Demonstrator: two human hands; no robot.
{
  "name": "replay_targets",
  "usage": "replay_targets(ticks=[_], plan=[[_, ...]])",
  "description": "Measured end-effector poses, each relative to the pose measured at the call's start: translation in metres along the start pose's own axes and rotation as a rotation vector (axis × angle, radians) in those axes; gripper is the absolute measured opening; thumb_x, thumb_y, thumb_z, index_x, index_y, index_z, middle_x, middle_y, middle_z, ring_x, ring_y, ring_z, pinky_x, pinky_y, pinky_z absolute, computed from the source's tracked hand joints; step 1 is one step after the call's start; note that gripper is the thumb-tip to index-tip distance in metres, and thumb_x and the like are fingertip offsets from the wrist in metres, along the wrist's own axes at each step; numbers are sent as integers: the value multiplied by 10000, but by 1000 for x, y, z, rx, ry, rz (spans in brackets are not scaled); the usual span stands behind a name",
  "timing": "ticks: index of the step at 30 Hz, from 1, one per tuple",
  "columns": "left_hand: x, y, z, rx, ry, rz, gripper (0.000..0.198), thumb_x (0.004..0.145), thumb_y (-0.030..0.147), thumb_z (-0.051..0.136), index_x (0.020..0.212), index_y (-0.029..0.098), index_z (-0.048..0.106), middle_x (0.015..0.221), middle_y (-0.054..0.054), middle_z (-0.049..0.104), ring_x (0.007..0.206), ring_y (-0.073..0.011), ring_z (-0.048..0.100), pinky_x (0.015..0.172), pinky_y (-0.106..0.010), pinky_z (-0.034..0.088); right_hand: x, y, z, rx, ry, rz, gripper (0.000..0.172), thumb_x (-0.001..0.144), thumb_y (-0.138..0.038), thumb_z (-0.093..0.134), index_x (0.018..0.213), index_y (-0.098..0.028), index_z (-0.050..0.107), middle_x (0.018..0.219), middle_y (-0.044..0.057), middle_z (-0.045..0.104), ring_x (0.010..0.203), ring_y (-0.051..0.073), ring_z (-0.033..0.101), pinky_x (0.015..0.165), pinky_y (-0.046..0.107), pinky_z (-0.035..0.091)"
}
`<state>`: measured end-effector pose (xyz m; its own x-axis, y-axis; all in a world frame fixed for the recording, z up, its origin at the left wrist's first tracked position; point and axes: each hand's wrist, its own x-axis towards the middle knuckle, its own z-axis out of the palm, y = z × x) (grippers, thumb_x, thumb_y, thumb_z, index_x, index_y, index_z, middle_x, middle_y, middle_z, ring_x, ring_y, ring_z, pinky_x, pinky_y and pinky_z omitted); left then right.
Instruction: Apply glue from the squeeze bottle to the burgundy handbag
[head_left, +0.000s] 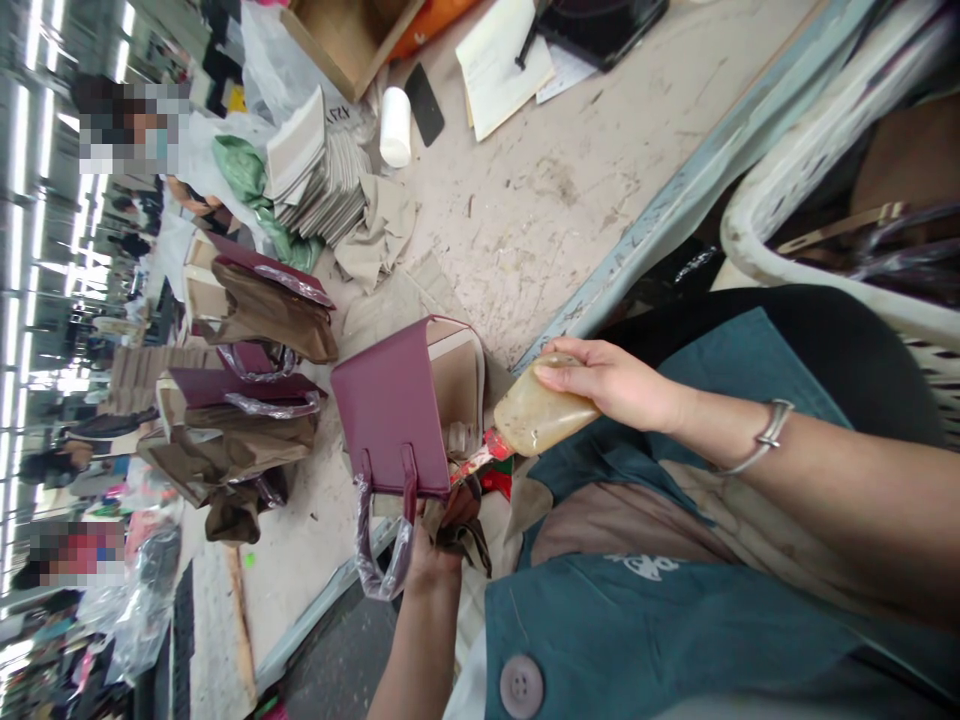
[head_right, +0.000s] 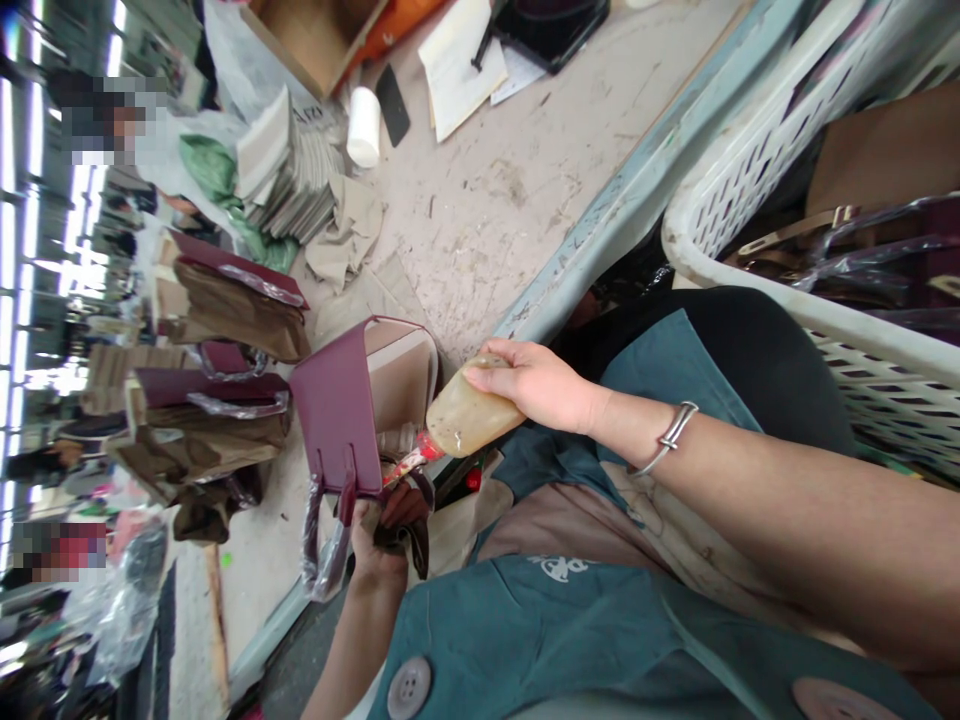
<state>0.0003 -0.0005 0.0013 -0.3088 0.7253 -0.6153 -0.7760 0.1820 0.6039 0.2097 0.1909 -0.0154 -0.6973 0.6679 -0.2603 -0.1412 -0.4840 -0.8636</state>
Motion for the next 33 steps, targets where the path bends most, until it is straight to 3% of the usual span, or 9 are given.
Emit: replay_targets(ticks=[6, 10, 18, 23, 33], plan=[[3, 2, -3, 12, -55, -12, 331, 570, 198, 741, 490, 189, 420, 406, 80, 321, 362, -35, 224, 366, -165, 289, 0, 0, -6, -125, 72, -23, 380, 687, -530, 672, 773, -182, 547, 634, -29, 508, 585, 120, 470, 537, 250, 359], [5, 2, -4, 31, -62, -15, 292, 611, 202, 700, 484, 196, 436, 406, 69, 317, 360, -44, 246, 372, -166, 301, 1, 0, -8, -137, 83, -41, 371, 699, -530, 658, 781, -186, 543, 638, -26, 515, 589, 128, 480, 539, 255, 363], [1, 1, -2, 9, 30, 17, 244, 637, 168, 650, 489, 193, 458, 427, 42, 386, 379, -62, 267, 385, -214, 274, 1, 0, -12, -251, 150, -71, 337, 752, -517, 605, 804, -189, 543, 670, -16, 542, 620, 142, 506, 554, 257, 369], [1, 0, -5, -3, 7, 11, 250, 592, 183, 689, 492, 187, 460, 415, 54, 350, 379, -55, 239, 383, -208, 269, -2, 1, -13, -408, 159, -65, 301, 768, -489, 585, 788, -191, 550, 640, -21, 521, 601, 136, 478, 530, 254, 343], [1, -1, 1, 63, 31, 27, 246, 681, 180, 623, 501, 200, 456, 411, 46, 348, 363, -65, 288, 379, -204, 276, -3, -5, -6, -93, 83, 31, 336, 702, -492, 663, 782, -187, 549, 665, -15, 544, 604, 138, 501, 554, 258, 383]])
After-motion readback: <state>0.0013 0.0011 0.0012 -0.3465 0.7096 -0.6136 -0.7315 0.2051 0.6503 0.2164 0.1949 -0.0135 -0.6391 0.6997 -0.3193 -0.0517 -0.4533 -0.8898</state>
